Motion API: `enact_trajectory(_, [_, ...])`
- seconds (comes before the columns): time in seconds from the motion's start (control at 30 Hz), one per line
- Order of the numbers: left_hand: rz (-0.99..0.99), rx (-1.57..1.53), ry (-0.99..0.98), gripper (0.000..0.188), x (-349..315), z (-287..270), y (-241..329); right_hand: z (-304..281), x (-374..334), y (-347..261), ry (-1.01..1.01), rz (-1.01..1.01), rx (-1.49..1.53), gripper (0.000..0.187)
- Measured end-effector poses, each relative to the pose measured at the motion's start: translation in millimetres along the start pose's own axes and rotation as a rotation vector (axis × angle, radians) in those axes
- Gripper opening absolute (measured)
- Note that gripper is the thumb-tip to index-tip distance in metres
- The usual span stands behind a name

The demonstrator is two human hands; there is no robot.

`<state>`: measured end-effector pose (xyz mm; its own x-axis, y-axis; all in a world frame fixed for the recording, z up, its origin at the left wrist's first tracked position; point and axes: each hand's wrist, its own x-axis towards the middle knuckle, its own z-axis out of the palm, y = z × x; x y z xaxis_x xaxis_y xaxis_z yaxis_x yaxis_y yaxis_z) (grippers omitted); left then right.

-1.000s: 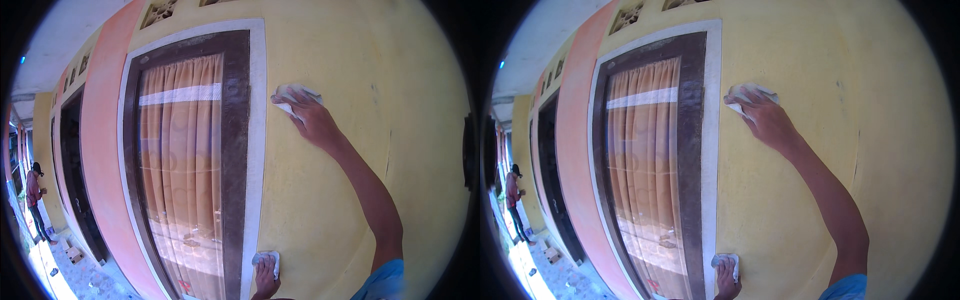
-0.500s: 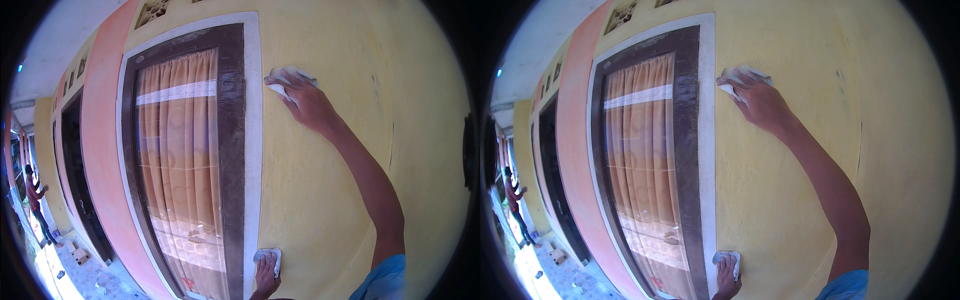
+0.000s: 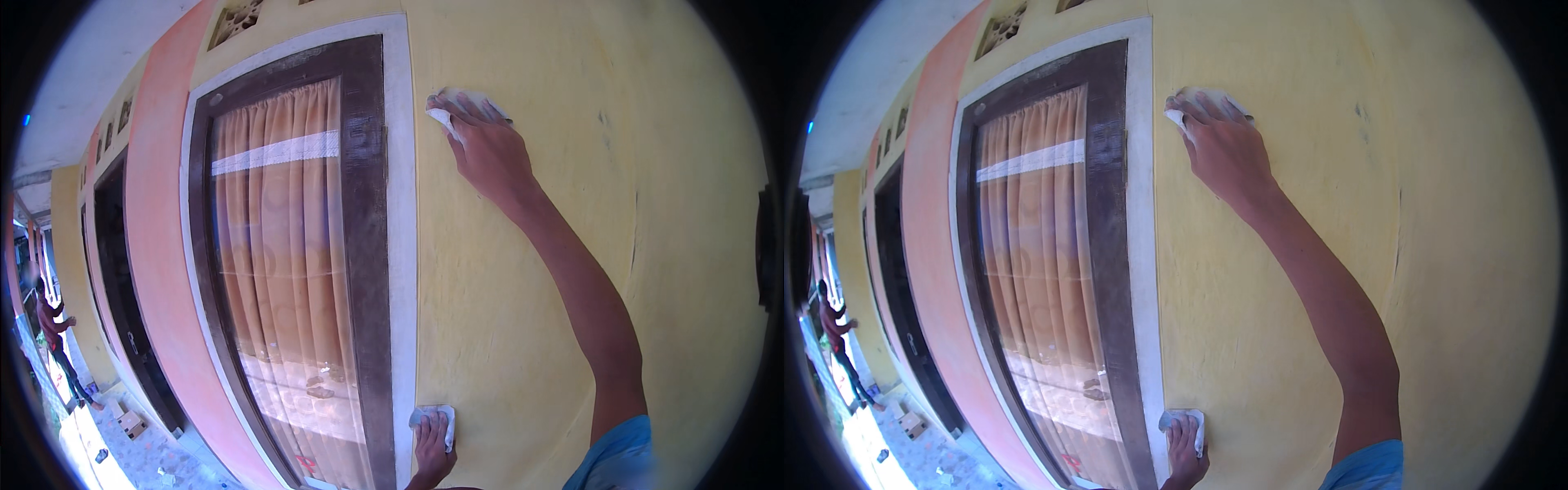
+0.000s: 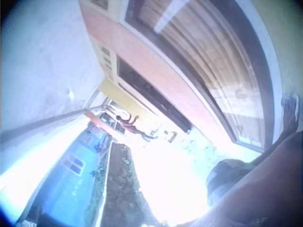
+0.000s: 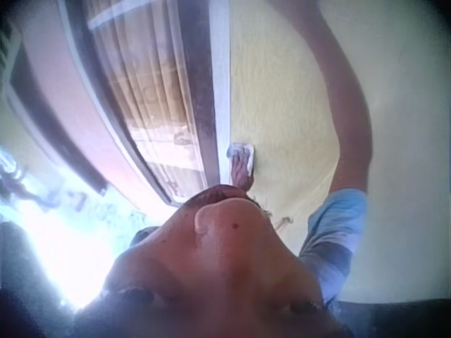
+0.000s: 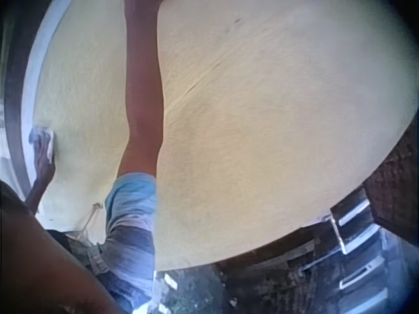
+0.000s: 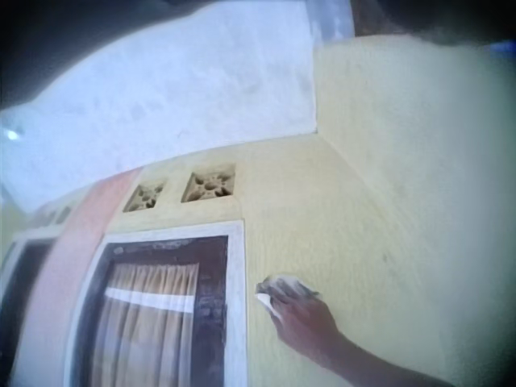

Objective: The person wipes a window sill and then an exterior wall using cloths. They move from inside to outside and continue wiping the wall around a window frame.

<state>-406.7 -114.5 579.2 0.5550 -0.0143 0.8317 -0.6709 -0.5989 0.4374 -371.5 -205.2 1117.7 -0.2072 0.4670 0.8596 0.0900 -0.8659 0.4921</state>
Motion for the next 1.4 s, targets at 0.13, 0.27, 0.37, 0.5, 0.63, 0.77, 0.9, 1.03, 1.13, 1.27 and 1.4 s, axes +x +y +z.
enact_trajectory(0.13, [0.005,-0.015,0.009,0.067,-3,3,0,16,23,-1,0.057,-0.004,-0.103,0.031])
enact_trajectory(0.27, [0.000,-0.030,0.032,0.067,-1,3,-3,19,-3,-30,0.037,0.037,-0.102,0.030])
enact_trajectory(0.37, [-0.007,-0.054,-0.003,0.068,-1,3,-7,17,-16,-40,0.026,0.073,-0.059,0.030])
enact_trajectory(0.5, [0.044,-0.038,0.026,0.067,1,3,-4,18,18,-13,0.072,0.099,0.054,0.032])
enact_trajectory(0.63, [0.068,-0.050,0.049,0.067,1,2,1,26,23,-5,0.064,0.101,0.036,0.033])
enact_trajectory(0.77, [0.027,-0.047,0.048,0.067,3,0,-6,7,-35,-49,0.000,0.040,0.101,0.035])
enact_trajectory(0.9, [0.068,-0.039,0.016,0.064,-7,19,-32,0,-19,-36,-0.026,0.072,0.113,0.037])
enact_trajectory(1.03, [0.042,-0.061,-0.033,0.067,-3,1,-6,15,22,7,0.042,0.151,-0.031,0.038])
enact_trajectory(1.13, [0.024,-0.104,-0.001,0.067,-12,14,-8,19,9,-5,0.013,0.156,-0.074,0.039])
enact_trajectory(1.27, [0.002,-0.092,-0.001,0.066,-8,5,-7,0,-44,-46,-0.037,0.088,0.066,0.040])
enact_trajectory(1.4, [0.008,-0.073,0.013,0.064,-2,-6,-4,-10,-28,-9,-0.079,0.108,0.156,0.040])
